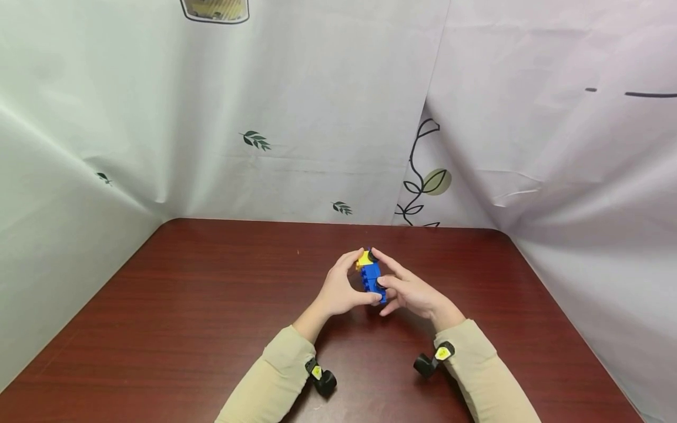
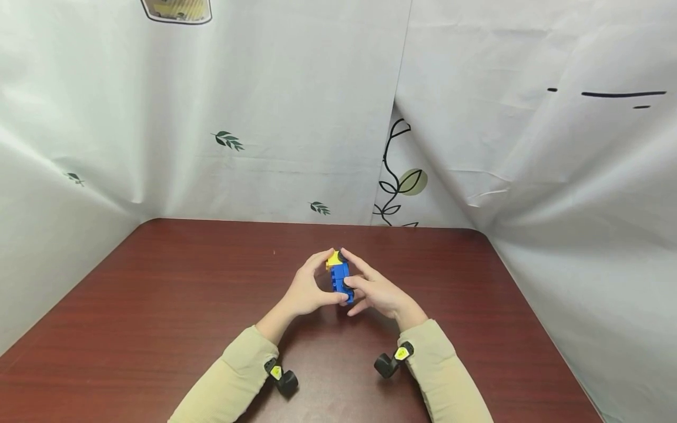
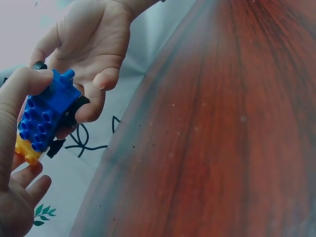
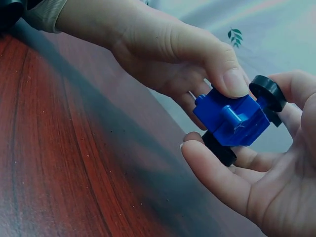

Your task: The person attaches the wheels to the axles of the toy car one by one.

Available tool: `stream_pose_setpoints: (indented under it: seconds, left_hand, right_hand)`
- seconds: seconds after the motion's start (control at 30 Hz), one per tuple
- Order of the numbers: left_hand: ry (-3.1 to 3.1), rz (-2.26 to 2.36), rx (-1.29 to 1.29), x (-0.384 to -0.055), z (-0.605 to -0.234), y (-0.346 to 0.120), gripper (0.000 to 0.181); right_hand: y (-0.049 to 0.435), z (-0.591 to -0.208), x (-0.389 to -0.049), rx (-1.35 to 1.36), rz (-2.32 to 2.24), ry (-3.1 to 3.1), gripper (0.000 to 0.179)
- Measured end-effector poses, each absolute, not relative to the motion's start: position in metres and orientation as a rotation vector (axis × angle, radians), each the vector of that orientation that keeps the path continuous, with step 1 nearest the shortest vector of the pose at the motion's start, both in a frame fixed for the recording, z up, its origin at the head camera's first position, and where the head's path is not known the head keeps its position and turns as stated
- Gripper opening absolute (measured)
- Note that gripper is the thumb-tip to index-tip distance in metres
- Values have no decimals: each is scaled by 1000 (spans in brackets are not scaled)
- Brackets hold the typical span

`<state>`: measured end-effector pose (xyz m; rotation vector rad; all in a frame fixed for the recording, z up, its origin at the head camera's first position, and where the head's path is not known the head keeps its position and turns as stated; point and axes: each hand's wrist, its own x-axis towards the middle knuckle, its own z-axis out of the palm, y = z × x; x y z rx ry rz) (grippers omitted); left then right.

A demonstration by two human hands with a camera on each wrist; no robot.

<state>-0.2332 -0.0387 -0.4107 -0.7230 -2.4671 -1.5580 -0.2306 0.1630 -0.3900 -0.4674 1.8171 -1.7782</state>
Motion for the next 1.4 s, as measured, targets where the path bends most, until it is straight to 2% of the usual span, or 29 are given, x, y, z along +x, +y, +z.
stream_pose_setpoints:
  seconds: [0.9, 1.1, 1.4]
  left_hand:
    - [-2456, -1520, -687, -233, -409, -38, 96]
    - [-2462, -1528, -682, -234, -409, -40, 97]
    - [-2468, -1602, -555, -236, -410, -41, 98]
  right_hand:
    - [165, -394, -232, -652, -1878, 1767, 71]
    - [166, -397, -234, -592, -1885, 1782, 75]
    - [166, -393, -235, -507, -1809, 2067, 67]
